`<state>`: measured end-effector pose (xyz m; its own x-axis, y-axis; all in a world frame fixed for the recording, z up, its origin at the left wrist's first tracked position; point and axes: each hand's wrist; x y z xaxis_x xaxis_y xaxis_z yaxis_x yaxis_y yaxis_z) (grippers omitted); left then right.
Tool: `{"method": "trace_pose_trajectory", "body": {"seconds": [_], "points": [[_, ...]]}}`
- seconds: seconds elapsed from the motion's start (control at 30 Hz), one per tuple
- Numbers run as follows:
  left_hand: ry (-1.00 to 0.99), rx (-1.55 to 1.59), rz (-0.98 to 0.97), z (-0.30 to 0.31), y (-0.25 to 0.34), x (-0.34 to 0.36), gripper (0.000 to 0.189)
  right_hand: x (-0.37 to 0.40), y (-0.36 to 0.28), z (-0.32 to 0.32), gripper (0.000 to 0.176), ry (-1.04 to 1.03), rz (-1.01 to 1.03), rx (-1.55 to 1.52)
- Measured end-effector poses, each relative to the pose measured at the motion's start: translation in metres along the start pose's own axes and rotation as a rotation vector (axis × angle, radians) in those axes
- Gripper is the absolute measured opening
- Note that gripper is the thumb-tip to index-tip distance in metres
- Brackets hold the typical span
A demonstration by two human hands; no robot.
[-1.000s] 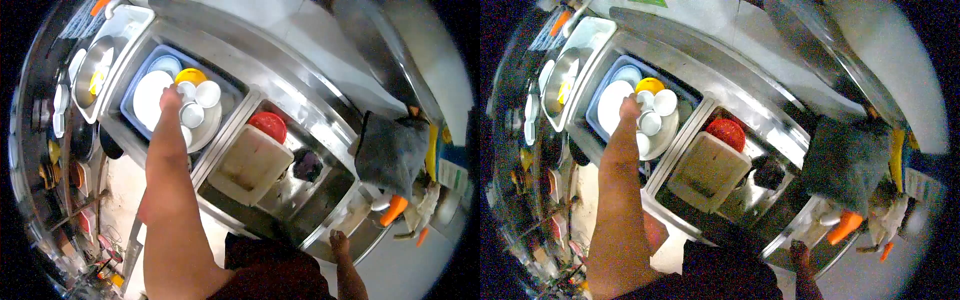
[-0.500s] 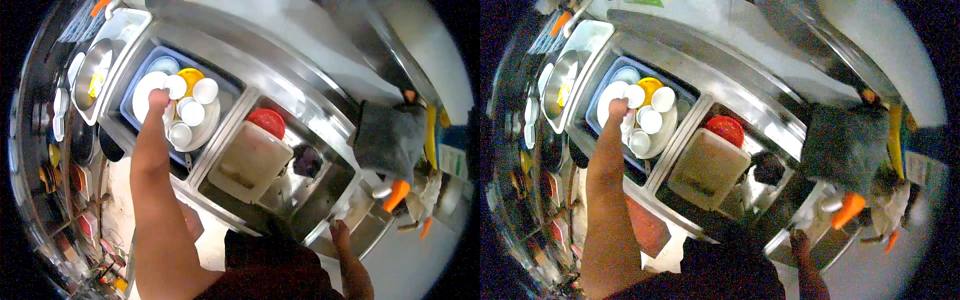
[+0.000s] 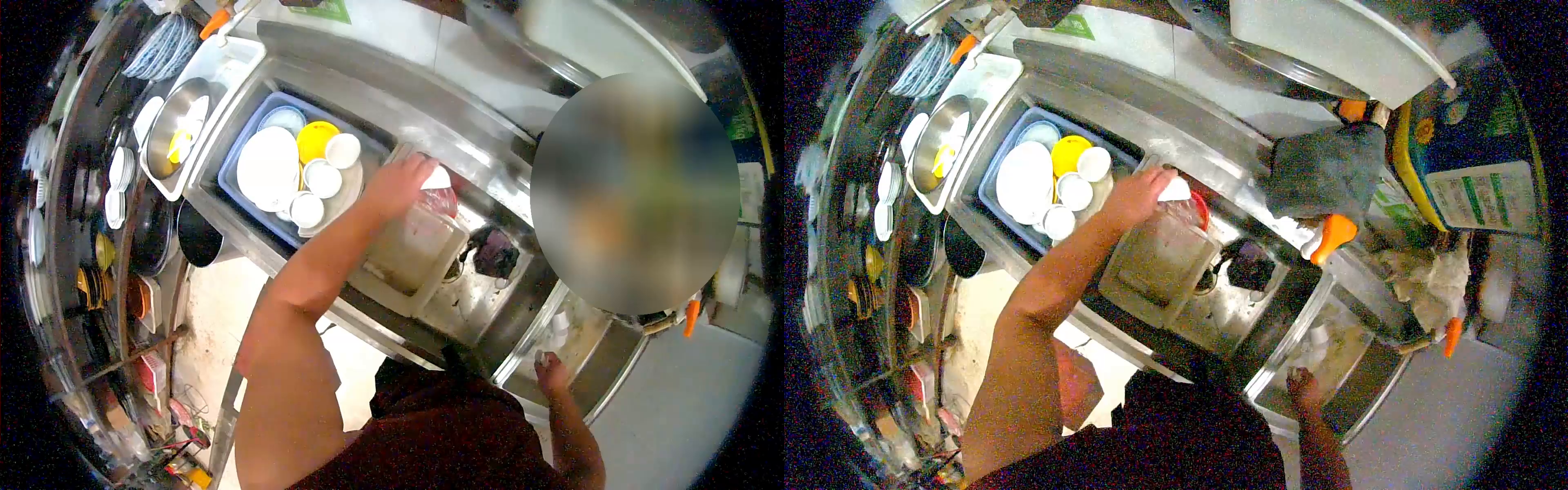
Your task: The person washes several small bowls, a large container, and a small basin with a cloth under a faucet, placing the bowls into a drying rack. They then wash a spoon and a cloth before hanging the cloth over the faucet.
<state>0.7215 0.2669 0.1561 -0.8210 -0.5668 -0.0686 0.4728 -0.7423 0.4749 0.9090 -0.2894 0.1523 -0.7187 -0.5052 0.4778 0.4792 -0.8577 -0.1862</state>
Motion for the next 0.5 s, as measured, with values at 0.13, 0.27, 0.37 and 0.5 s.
{"method": "trace_pose_trajectory", "body": {"seconds": [0.13, 0.27, 0.37, 0.5], "points": [[0.219, 0.041, 0.131, 0.0, -0.014, -0.006, 0.041, 0.003, 0.04, -0.021, 0.033, -0.053, -0.113, -0.013], [0.573, -0.17, 0.666, -0.057, -0.179, -0.001, 0.03, 0.009, 0.048, -0.02, 0.032, 0.091, 0.326, 0.062], [0.291, 0.115, 1.048, -0.104, -0.329, 0.029, 0.028, 0.009, 0.049, -0.029, 0.031, 0.181, 0.324, 0.073], [0.717, 0.453, 0.51, -0.163, -0.415, 0.08, 0.031, 0.003, 0.048, -0.029, 0.03, 0.056, 0.175, -0.127]]}}
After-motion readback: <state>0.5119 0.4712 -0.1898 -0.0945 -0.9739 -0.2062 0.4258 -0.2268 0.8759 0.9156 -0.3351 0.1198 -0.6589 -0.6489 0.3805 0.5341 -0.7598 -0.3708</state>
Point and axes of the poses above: each hand's wrist, its own x-axis away from the middle knuckle, its own z-axis out of the back of the hand, y = z × x, and after that the axes turned 6 degrees about y, right-handed
